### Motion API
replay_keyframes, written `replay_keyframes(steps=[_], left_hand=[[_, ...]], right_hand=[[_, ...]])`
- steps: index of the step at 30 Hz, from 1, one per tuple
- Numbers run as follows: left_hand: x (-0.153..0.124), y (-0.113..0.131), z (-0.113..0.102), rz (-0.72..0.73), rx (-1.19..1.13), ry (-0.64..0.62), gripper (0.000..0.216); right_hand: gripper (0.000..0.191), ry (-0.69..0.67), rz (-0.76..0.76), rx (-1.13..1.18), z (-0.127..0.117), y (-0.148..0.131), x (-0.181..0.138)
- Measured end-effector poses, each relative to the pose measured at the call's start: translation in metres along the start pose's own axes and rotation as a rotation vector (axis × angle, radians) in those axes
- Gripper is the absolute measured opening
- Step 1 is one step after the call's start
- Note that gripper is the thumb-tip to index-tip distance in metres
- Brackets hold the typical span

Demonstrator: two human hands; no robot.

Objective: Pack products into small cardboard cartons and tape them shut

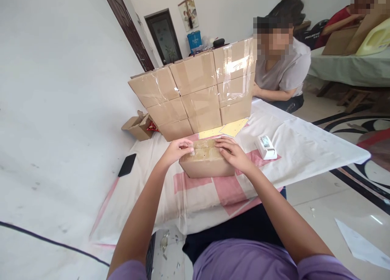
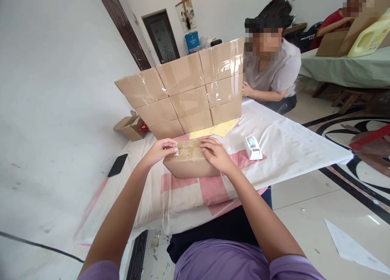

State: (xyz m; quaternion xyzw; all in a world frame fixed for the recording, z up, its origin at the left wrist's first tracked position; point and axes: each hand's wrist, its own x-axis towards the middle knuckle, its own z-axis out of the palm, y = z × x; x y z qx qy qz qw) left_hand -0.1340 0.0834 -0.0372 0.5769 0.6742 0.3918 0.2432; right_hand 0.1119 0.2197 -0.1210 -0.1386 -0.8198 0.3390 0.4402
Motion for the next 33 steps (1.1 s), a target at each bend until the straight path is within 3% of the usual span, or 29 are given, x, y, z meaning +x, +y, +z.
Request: replay_keyframes(steps=[17,19,23,25,30,33], left_hand=[[0.008,-0.003,0.004,0.034,0.066,0.016,0.034],[0.008,-0.005,0.003,0.072,0.123,0.079,0.034],[-0.001,-0.007,-0.001,0.187,0.249,0.383,0.037],[-0.012,-0.007,0.001,0.268,0.313,0.471,0.030],[-0.040,-0.006,0.014,0.377,0.605,0.183,0.019],[-0.048,-0.010,0.018,0.400,0.640,0.243,0.015]], right_hand=[[0.025,0.052,-0.004,0.010,0.003,-0.002,-0.003],[0.025,0.050,0.003,0.010,0.003,-0.002,-0.003],[0.025,0.072,0.018,0.026,0.003,-0.002,-0.004],[0.024,0.084,0.018,0.032,0.003,-0.002,-0.005],[0.023,0.108,0.017,0.032,0.006,-0.003,-0.004],[0.024,0.110,0.013,0.031,0.006,-0.004,-0.004]])
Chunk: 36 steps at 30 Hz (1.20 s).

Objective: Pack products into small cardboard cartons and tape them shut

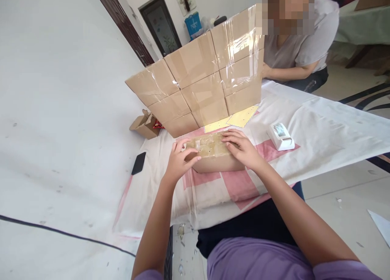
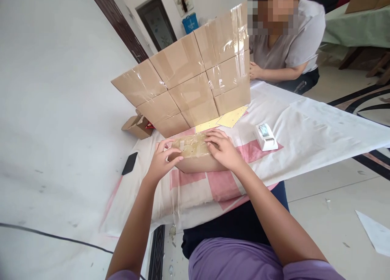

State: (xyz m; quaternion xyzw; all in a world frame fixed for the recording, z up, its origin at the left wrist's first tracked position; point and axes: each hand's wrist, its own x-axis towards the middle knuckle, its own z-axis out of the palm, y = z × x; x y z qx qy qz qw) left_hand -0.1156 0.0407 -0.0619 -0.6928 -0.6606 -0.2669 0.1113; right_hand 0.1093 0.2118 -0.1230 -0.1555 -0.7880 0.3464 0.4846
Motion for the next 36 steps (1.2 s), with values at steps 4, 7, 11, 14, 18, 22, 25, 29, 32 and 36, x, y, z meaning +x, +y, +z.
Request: replay_keyframes(steps=[4,7,11,14,18,22,25,29,32,36], left_hand=[[-0.002,-0.005,0.002,-0.047,0.003,0.051,0.024],[0.005,-0.009,0.006,-0.143,-0.054,-0.006,0.047],[0.024,-0.016,0.012,-0.238,-0.184,-0.016,0.031],[0.039,-0.018,0.011,-0.165,-0.173,-0.018,0.014],[0.046,-0.017,0.004,-0.125,-0.146,0.029,0.010],[0.046,-0.016,0.001,-0.177,-0.263,-0.121,0.058],[0.046,-0.017,0.005,-0.193,-0.407,-0.172,0.074],[0.046,-0.016,0.005,-0.220,-0.460,-0.096,0.068],[0.046,-0.016,0.001,-0.234,-0.470,-0.041,0.062],[0.047,-0.018,-0.002,-0.232,-0.462,-0.051,0.059]], right_hand=[[0.024,-0.011,0.009,0.008,-0.001,0.000,0.000],[0.025,-0.014,0.009,0.004,-0.001,0.001,-0.001],[0.028,-0.012,-0.005,-0.016,0.000,0.002,-0.001],[0.028,-0.017,-0.010,-0.019,0.000,0.003,-0.002],[0.028,-0.018,-0.009,-0.021,0.000,0.002,-0.002],[0.028,-0.013,-0.011,-0.011,0.001,0.003,-0.002],[0.028,-0.006,-0.007,-0.004,0.001,0.002,-0.002],[0.028,-0.008,0.012,-0.001,0.000,0.001,-0.002],[0.028,-0.012,0.010,0.007,0.000,0.002,-0.002],[0.028,-0.007,0.010,0.015,0.001,0.002,-0.002]])
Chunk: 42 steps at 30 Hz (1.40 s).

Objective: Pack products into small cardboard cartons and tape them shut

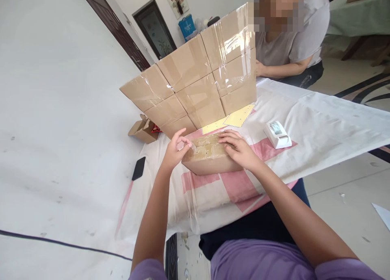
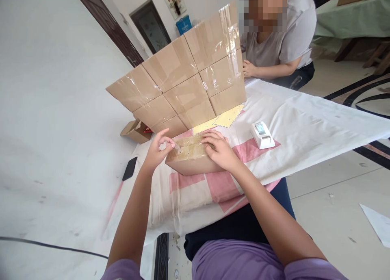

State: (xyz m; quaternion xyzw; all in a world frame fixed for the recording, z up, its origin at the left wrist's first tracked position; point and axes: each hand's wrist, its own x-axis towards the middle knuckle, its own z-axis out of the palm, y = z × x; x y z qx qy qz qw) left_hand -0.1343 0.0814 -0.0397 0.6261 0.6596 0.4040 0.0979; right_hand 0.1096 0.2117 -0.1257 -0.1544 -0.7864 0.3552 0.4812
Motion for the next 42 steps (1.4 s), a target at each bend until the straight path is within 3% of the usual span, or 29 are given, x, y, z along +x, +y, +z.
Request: replay_keyframes(steps=[10,17,24,30,36,42], left_hand=[[0.006,0.006,-0.011,-0.058,-0.030,-0.119,0.060],[0.006,-0.001,0.000,-0.031,-0.039,-0.227,0.060],[0.006,-0.003,-0.001,-0.018,-0.116,-0.145,0.054],[0.005,-0.006,-0.005,-0.053,-0.195,-0.225,0.059],[0.005,-0.002,-0.006,-0.049,-0.193,-0.175,0.059],[0.007,0.007,-0.007,-0.081,-0.089,-0.281,0.058]], right_hand=[[0.027,-0.008,-0.011,-0.010,0.000,0.002,0.000],[0.027,-0.004,-0.010,-0.010,0.000,0.002,0.000],[0.028,0.004,-0.005,-0.010,0.002,0.003,-0.001],[0.027,-0.011,-0.011,-0.013,0.000,0.002,-0.001],[0.026,-0.003,-0.004,-0.010,0.000,-0.001,-0.001],[0.025,0.009,0.003,-0.005,0.001,0.000,-0.001]])
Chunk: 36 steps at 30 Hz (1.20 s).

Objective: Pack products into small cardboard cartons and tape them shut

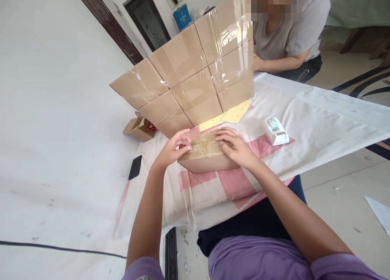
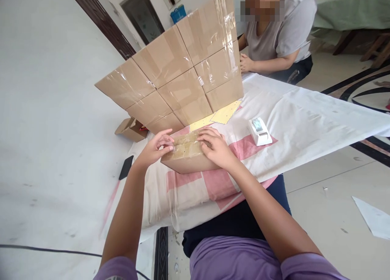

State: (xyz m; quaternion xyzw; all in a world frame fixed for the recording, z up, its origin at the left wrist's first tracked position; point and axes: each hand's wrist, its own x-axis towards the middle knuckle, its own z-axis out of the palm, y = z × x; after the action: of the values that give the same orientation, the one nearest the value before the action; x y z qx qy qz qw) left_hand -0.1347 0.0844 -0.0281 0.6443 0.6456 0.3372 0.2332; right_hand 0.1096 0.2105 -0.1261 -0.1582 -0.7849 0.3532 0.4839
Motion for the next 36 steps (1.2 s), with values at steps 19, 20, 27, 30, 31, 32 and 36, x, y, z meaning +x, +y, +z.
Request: replay_keyframes(steps=[19,20,27,30,31,32,36], left_hand=[[0.022,-0.037,0.013,-0.298,0.058,0.153,0.074],[0.023,-0.039,0.015,-0.302,0.006,0.122,0.067],[0.025,-0.051,0.021,-0.294,-0.183,0.205,0.049],[0.024,-0.061,0.025,-0.282,-0.326,0.208,0.059],[0.022,-0.066,0.027,-0.285,-0.406,0.217,0.063],[0.020,-0.072,0.029,-0.294,-0.490,0.237,0.066],[-0.002,-0.110,0.033,-0.351,-0.673,0.391,0.070]], right_hand=[[0.027,-0.071,0.051,0.084,-0.005,-0.011,0.000],[0.029,-0.073,0.066,0.072,-0.006,-0.012,-0.002],[0.099,-0.160,0.225,0.150,-0.010,0.007,-0.019],[0.109,-0.224,0.155,0.119,-0.023,0.008,-0.030],[0.105,-0.188,0.114,0.073,-0.032,0.005,-0.036],[0.098,-0.127,0.079,0.018,-0.046,-0.001,-0.041],[0.085,0.386,0.051,-0.209,-0.125,-0.023,-0.057]])
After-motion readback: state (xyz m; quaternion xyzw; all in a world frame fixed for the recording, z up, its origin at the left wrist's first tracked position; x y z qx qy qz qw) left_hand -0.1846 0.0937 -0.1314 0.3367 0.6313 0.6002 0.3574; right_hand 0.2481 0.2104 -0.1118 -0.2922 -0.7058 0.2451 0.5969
